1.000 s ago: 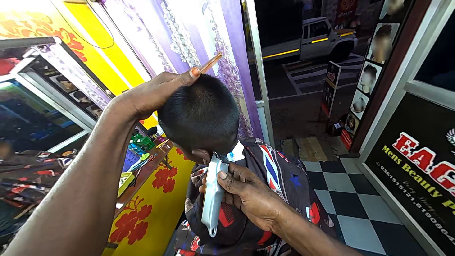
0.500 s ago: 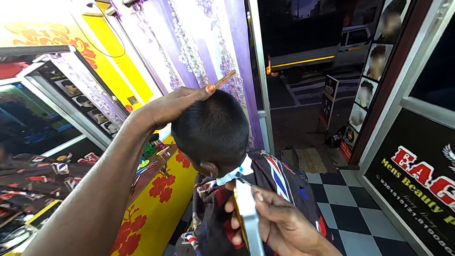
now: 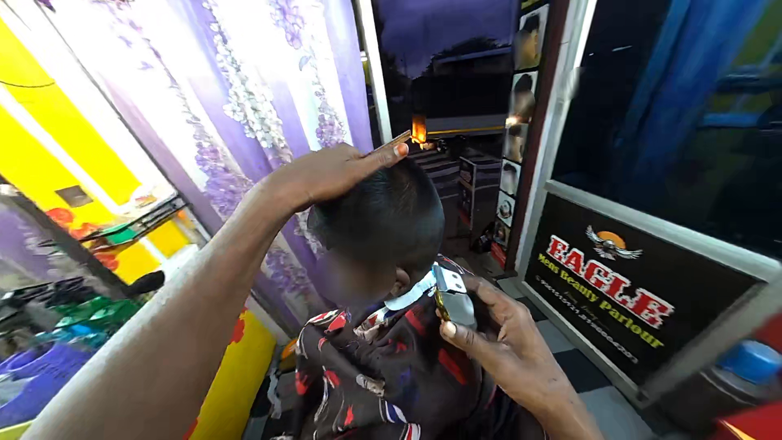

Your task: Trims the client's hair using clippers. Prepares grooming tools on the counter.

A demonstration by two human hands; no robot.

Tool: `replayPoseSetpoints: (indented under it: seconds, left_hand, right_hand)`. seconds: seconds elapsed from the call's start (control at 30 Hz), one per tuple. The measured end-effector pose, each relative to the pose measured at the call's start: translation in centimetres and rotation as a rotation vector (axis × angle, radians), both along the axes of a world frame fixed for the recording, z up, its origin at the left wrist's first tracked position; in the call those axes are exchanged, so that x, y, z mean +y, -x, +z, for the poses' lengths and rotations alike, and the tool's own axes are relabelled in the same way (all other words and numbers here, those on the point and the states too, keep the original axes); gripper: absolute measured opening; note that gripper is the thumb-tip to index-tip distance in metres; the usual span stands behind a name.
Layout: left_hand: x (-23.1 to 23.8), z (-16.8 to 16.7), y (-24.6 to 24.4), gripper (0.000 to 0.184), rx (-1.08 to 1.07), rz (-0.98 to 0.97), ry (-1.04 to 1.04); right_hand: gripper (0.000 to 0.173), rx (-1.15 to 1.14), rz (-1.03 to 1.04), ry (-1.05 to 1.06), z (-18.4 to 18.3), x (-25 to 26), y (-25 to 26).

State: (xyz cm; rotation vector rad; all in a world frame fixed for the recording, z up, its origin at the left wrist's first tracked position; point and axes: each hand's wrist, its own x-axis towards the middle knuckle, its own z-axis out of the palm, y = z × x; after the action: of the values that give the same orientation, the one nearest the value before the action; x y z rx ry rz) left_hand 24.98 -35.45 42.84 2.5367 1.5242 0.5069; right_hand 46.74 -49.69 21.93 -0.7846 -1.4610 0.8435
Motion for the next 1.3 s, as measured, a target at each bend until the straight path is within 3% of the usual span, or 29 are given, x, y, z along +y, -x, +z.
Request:
replayPoseSetpoints:
  seconds: [0.17,0.77,1.3]
  left_hand:
    - [0.7,0.2,0.3,0.094,0.055,-0.015,-0.023]
    - [1.1,-0.2,0.5,0.096,0.011,0.025,0.008]
    - [0.5,0.1,0.4,0.095,0.105,0.064,-0.049]
  right_hand:
    - [0.046,-0.082,-0.113,0.053,0.3,-0.1,0.5]
    - [0.045,-0.064,-0.026,0.103,0.3,1.5,0.8]
    - [0.047,-0.083,-0.003,0.051,0.0,1.4,0.9]
